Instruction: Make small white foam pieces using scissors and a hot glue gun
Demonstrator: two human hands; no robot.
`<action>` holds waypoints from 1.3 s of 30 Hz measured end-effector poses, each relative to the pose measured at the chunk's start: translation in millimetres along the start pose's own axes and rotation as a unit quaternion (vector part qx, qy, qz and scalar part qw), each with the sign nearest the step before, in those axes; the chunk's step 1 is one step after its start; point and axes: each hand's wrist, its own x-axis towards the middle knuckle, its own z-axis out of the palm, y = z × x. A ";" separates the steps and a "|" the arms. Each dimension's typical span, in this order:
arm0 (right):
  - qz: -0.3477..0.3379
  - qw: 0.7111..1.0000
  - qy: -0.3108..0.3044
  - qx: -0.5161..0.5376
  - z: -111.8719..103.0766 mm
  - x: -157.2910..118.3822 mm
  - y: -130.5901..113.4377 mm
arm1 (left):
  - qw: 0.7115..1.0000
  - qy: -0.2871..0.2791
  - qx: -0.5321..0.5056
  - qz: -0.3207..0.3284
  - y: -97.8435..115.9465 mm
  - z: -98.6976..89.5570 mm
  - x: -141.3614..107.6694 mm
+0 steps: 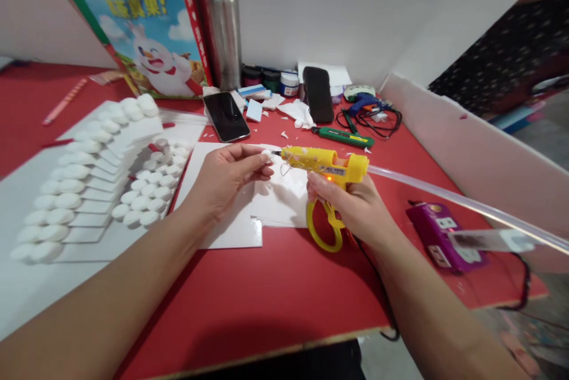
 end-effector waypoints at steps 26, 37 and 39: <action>-0.014 0.999 0.001 -0.030 1.2 0.1 1.1 | 0.999 0.009 -0.038 -0.031 5.7 3.2 -1.8; -0.011 0.999 0.012 -0.032 1.7 -1.0 2.8 | 0.998 0.010 -0.034 -0.047 6.5 3.4 -1.6; -0.013 0.999 0.014 -0.028 1.7 -0.8 3.2 | 0.998 0.005 -0.033 -0.048 5.9 2.8 -1.4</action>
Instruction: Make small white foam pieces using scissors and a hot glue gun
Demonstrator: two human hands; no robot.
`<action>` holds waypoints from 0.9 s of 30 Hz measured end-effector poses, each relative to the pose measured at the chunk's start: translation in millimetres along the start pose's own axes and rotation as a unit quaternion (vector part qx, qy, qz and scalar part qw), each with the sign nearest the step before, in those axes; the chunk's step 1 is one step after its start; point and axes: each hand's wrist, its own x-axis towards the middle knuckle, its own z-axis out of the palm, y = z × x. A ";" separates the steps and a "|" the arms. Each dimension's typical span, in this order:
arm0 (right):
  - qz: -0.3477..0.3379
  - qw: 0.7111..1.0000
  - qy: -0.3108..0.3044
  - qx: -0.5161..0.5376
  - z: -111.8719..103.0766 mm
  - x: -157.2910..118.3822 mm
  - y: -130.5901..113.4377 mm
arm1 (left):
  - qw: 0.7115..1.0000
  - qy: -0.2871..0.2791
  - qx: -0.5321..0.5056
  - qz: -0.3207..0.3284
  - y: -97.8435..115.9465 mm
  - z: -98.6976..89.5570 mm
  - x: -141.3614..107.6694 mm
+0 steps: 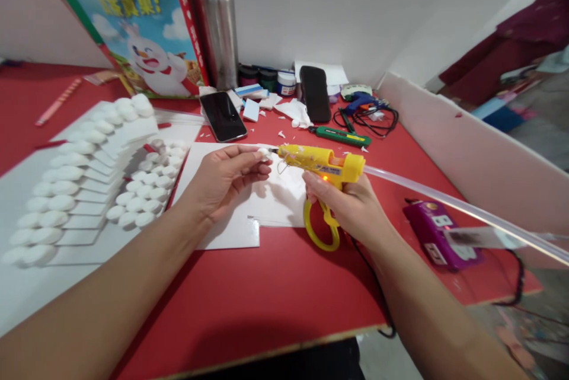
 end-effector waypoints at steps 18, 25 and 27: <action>-0.009 1.000 0.012 0.010 -0.6 1.7 -0.8 | 1.000 0.000 -0.004 -0.007 -0.2 -0.7 -0.4; -0.007 0.999 0.023 0.024 -1.3 2.2 0.2 | 1.000 -0.004 -0.017 -0.008 -0.1 -1.3 -0.8; -0.013 0.999 0.021 0.033 -1.4 1.9 -1.1 | 1.000 -0.001 -0.012 -0.006 -0.2 -1.2 -0.9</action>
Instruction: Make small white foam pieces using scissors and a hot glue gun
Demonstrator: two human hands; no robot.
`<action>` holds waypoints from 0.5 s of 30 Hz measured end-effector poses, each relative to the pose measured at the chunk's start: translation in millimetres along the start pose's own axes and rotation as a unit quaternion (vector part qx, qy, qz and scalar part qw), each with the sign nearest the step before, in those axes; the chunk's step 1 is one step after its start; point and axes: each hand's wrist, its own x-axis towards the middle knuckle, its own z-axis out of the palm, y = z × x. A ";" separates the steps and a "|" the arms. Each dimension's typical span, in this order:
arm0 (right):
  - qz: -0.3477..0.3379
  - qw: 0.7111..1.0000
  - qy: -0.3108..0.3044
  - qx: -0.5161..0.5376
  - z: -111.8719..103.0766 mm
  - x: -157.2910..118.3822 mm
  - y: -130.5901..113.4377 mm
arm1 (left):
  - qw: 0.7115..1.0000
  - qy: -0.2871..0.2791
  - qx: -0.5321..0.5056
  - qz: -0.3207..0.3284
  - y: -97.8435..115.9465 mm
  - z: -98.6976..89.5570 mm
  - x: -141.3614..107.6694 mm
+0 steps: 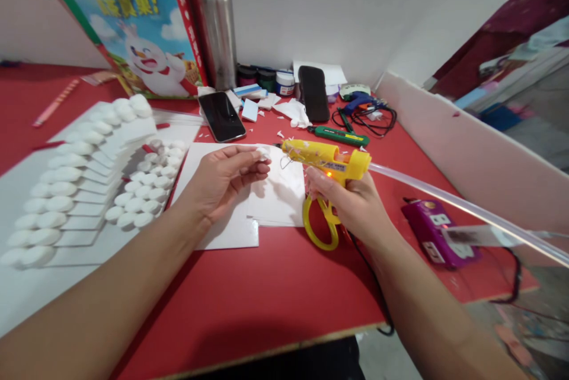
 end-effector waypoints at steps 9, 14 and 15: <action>0.002 1.000 -0.026 -0.011 1.1 -2.9 -1.2 | 1.000 0.009 0.017 0.019 0.0 2.5 0.2; 0.001 0.999 -0.032 -0.014 1.0 -2.3 1.3 | 1.000 0.003 0.006 0.018 -0.6 1.5 0.1; 0.002 0.999 -0.032 -0.015 0.9 -2.2 1.7 | 1.000 0.002 0.003 0.017 -0.5 1.4 -0.1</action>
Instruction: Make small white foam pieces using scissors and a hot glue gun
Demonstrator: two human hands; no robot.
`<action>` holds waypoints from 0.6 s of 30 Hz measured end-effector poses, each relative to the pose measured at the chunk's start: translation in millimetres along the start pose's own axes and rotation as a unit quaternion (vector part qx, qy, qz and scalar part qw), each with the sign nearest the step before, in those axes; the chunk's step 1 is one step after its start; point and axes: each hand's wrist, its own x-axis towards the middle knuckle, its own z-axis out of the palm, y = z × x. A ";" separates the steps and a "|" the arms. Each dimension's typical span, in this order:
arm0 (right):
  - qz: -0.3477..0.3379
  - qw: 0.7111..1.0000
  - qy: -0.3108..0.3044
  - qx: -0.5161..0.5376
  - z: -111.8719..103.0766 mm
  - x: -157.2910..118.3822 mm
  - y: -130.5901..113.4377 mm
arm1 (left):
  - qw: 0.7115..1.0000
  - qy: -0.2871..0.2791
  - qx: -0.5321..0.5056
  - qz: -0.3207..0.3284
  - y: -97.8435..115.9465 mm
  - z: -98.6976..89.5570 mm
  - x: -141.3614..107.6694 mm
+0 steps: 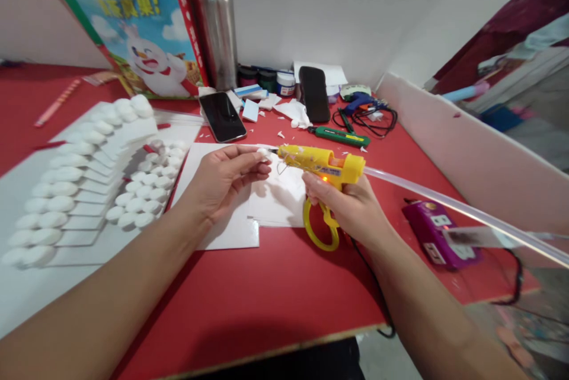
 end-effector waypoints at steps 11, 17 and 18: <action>-0.010 1.000 -0.006 -0.003 1.1 0.9 -1.9 | 1.000 0.003 -0.019 -0.004 1.3 2.0 0.5; -0.005 1.000 0.001 -0.014 1.0 0.5 -0.9 | 1.000 0.015 -0.017 0.005 1.8 2.1 0.5; -0.003 1.000 0.006 -0.015 0.6 0.6 -0.2 | 1.000 0.014 -0.017 0.007 1.6 1.7 0.5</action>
